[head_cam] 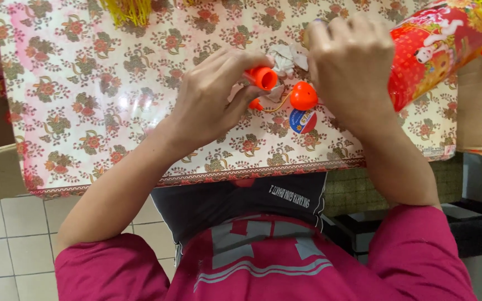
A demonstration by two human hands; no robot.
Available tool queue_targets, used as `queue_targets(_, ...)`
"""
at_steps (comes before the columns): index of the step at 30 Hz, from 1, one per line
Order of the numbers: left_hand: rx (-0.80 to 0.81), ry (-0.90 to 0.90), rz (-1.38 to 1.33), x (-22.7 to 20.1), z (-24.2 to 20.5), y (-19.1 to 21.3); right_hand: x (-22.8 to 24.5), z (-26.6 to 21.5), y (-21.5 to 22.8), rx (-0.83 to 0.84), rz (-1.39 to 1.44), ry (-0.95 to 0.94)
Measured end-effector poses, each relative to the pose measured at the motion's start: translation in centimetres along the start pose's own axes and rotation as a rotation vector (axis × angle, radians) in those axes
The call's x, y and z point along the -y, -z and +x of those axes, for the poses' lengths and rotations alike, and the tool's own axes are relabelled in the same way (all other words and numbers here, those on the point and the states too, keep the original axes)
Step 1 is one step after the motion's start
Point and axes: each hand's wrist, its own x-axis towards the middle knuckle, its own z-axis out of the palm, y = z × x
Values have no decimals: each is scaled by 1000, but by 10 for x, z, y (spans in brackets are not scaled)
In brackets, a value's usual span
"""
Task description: Assembling decorative plastic lanterns by attaching handles and base pieces to the main bodies.
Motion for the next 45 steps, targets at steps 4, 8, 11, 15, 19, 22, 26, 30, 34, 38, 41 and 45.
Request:
queue_targets(4, -32, 6, 64, -2, 5, 5, -5, 6, 21, -619, 824, 55)
queue_targets(8, -81, 44, 145, 3, 2, 2, 10, -4, -1, -874, 1014, 132)
queue_targets(11, -101, 33, 141, 2, 4, 3, 18, -5, -3, -955, 1087, 221)
queue_targets(15, -128, 13, 166, 0, 5, 7, 15, -5, 15, -918, 1059, 205)
queue_targets(19, -130, -62, 187, 7, 6, 7, 15, -3, 19, -794, 1079, 192)
queue_targets(22, -137, -98, 201, 6, 4, 3, 14, -4, 24, -686, 1065, 219)
queue_targets(26, -121, -70, 203, 0, 2, 2, 19, -6, 20, -573, 990, 264)
queue_targets(30, -157, 11, 57, 9, -6, -2, 27, -5, 13, -538, 861, 199)
queue_targets(34, -259, 19, 15, 4, 0, 7, 32, -2, 42, -463, 658, 286)
queue_targets(38, -252, 49, 122, 6, 2, 10, 51, -12, 30, -265, 327, 290)
queue_targets(41, -196, 74, 232, 21, -3, 1, 51, -10, 27, -211, 407, 300)
queue_targets(45, -152, 87, 275, 19, -5, 0, 37, -4, 34, -248, 663, 305)
